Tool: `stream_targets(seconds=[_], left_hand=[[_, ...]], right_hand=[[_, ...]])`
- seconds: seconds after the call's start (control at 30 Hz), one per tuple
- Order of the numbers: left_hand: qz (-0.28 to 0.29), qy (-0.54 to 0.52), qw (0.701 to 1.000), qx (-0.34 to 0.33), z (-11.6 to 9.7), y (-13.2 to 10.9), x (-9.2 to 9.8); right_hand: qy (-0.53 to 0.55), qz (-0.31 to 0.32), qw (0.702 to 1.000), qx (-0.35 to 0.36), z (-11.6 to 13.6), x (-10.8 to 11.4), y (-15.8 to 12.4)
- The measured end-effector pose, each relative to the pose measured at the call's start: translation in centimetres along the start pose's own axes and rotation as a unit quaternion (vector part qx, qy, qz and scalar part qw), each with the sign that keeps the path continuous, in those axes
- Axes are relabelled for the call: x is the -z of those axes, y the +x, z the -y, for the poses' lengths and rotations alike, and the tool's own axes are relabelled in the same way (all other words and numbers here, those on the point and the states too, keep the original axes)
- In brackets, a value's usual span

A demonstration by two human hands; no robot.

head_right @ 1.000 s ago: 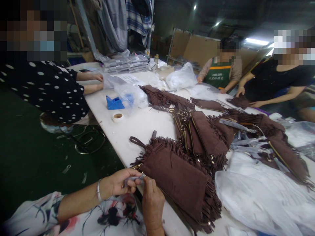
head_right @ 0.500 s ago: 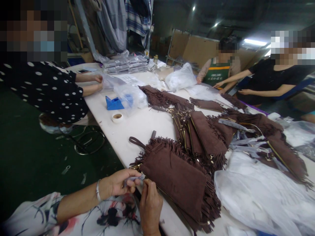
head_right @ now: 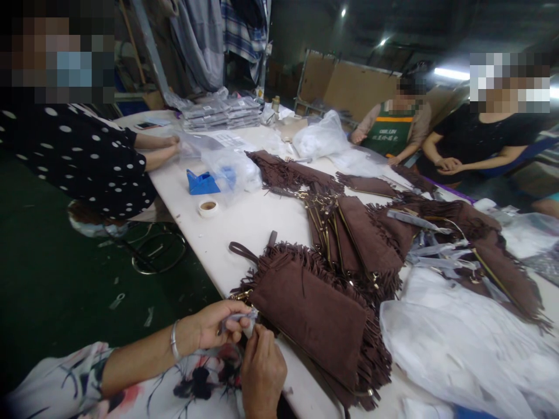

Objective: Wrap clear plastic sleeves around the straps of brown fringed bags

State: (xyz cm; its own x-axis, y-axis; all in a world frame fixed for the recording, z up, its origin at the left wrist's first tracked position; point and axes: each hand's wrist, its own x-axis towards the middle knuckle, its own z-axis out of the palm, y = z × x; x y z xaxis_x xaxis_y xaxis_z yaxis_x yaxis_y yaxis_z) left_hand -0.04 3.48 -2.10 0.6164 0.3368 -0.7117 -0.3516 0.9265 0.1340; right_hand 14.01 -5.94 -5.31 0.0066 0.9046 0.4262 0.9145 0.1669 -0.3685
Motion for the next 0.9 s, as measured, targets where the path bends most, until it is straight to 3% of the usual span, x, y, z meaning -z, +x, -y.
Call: stream_targets(seconds=[0.2,0.37,0.9], left_hand=[[-0.005,-0.007,1.000,-0.005,0.1,0.1,0.2],[-0.005,-0.014,1.000,-0.002,0.1,0.2,0.3],[0.019,-0.010,1.000,0.013,-0.2,0.0,0.1]], right_hand=[[-0.077,-0.021,0.996,0.035,-0.4,-0.2,-1.0],[0.016,-0.029,0.999,-0.025,-0.8,-0.3,-1.4],[0.046,0.006,0.997,0.066,-1.6,-0.3,1.3]])
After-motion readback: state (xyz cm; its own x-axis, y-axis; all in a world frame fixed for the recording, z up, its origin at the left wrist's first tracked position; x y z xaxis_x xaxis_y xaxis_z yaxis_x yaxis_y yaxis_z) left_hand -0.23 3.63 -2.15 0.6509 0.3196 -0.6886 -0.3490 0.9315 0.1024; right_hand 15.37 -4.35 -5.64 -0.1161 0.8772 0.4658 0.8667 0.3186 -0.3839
